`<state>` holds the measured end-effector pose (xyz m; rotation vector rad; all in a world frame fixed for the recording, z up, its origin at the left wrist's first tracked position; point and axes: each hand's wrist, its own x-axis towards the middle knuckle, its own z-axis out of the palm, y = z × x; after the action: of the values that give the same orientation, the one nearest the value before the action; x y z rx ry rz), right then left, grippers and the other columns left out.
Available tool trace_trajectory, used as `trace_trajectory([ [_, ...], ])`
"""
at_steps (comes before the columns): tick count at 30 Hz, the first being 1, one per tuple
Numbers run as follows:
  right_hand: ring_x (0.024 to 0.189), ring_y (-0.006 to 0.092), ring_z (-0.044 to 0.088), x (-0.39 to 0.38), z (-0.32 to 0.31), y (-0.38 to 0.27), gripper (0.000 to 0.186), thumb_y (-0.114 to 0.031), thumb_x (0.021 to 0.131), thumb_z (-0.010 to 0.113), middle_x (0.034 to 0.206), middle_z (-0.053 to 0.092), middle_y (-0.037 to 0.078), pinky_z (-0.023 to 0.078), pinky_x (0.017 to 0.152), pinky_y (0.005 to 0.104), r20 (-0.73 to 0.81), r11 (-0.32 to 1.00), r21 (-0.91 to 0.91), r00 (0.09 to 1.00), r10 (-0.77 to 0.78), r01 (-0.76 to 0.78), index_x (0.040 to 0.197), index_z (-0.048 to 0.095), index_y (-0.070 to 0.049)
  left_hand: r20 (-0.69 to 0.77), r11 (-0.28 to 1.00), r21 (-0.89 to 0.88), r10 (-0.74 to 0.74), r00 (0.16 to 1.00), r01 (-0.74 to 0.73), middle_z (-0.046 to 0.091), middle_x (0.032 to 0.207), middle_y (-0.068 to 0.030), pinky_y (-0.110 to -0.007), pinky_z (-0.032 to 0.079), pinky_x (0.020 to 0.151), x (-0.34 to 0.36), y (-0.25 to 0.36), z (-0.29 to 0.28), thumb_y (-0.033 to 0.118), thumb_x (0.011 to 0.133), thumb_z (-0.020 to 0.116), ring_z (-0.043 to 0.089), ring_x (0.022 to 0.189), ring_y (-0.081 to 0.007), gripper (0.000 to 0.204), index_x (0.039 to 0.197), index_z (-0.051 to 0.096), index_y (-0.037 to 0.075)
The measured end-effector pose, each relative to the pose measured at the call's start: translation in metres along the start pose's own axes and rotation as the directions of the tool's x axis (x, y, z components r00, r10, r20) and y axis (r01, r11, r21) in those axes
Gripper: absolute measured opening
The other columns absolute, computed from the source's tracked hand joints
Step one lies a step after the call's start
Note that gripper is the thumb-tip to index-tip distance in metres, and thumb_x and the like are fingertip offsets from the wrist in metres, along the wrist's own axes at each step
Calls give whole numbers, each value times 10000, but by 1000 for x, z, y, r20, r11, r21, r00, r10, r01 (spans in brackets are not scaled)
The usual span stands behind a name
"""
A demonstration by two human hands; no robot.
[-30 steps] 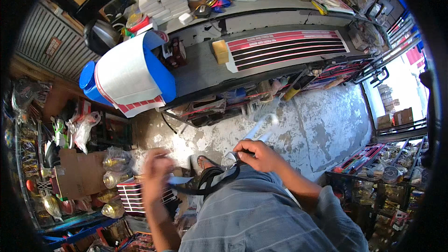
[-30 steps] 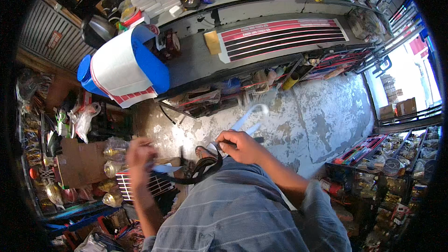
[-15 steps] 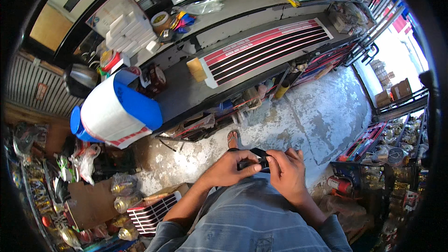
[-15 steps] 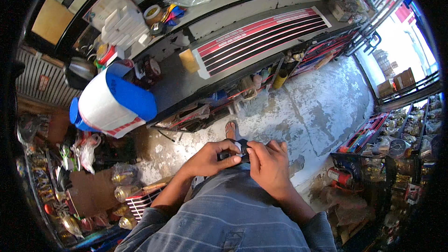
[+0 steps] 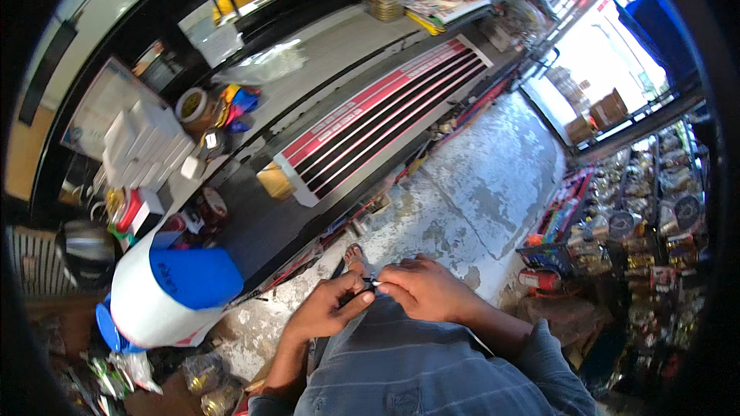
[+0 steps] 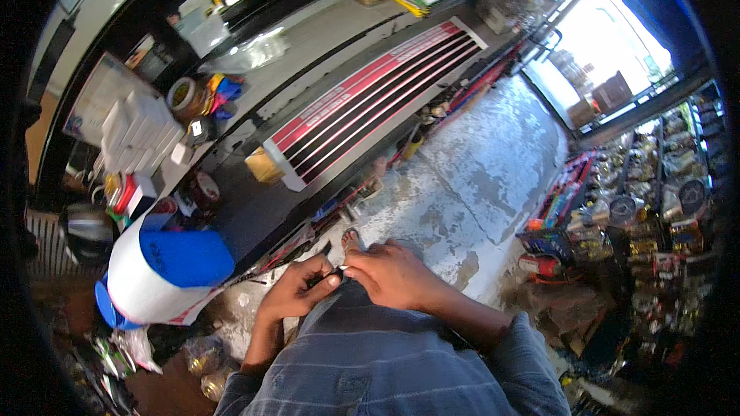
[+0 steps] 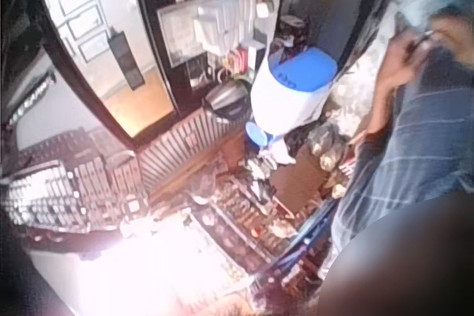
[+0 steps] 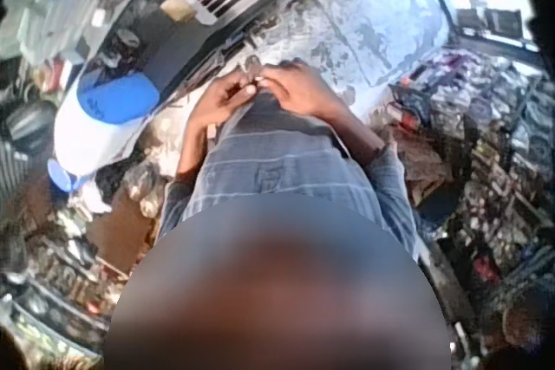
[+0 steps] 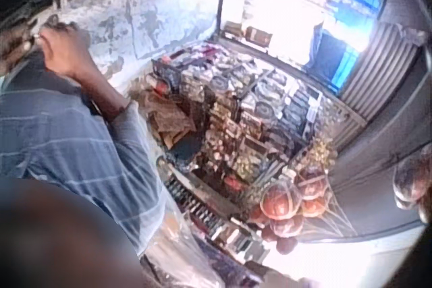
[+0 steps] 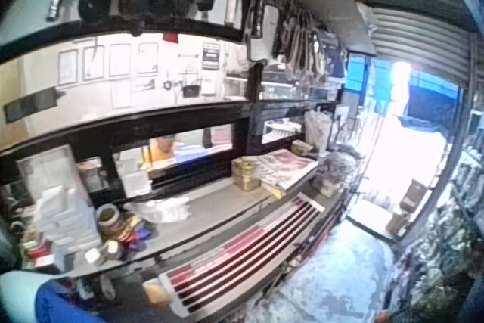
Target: The person installs LED light strips under a counter in a cluttered shop. They repeatedly position and press the strips into place, then use a roll of tape to secure them along the underside of the counter.
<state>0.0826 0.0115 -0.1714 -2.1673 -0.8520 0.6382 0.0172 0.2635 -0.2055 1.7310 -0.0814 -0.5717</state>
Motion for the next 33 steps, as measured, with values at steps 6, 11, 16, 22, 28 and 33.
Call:
trace_trajectory([
  [6,916,364,706,22,-8,-12,168,-278,1070,666,894,705,134,486,881,516,63,994,11,992,-107,106,1117,660,-117,273,913,173,316,909,-370,630,852,-184,-469,496,717,18,31,-49,207,1064,724,644,793,-367,220,1014,674,-1],
  [11,914,401,698,24,-19,-27,163,-266,1066,672,947,709,152,485,885,529,144,987,3,977,-159,160,1089,626,-111,390,899,158,322,862,-408,637,850,-196,-492,503,698,19,51,-66,185,1062,712,660,791,-417,180,1019,685,12],
  [16,986,390,691,32,-20,-32,154,-237,1110,606,936,691,173,485,880,518,216,918,270,911,-351,290,1093,652,-91,521,903,56,338,784,-427,643,820,-187,-485,493,669,13,52,-81,187,1059,719,660,756,-417,171,1026,691,22],
  [22,945,386,712,57,-22,-31,287,-264,1152,553,983,732,194,520,793,469,298,811,514,829,-474,279,1092,628,7,407,855,69,447,797,-514,740,797,-147,-402,510,613,6,67,-84,101,992,793,724,686,-311,115,939,794,-2],
  [28,742,292,617,73,-13,-42,351,-286,1150,566,792,645,157,474,715,432,234,673,654,753,-615,346,979,631,13,363,876,-141,479,799,-461,724,787,-160,-449,517,649,-13,62,-85,177,999,792,703,678,-344,241,864,744,-18],
  [33,689,233,536,89,-9,-40,358,-290,1128,610,751,600,141,432,671,425,366,651,691,626,-689,313,952,638,21,507,782,-346,620,598,-518,769,906,-211,-481,570,702,-1,41,-93,139,990,781,759,788,-385,204,1030,771,-60],
])
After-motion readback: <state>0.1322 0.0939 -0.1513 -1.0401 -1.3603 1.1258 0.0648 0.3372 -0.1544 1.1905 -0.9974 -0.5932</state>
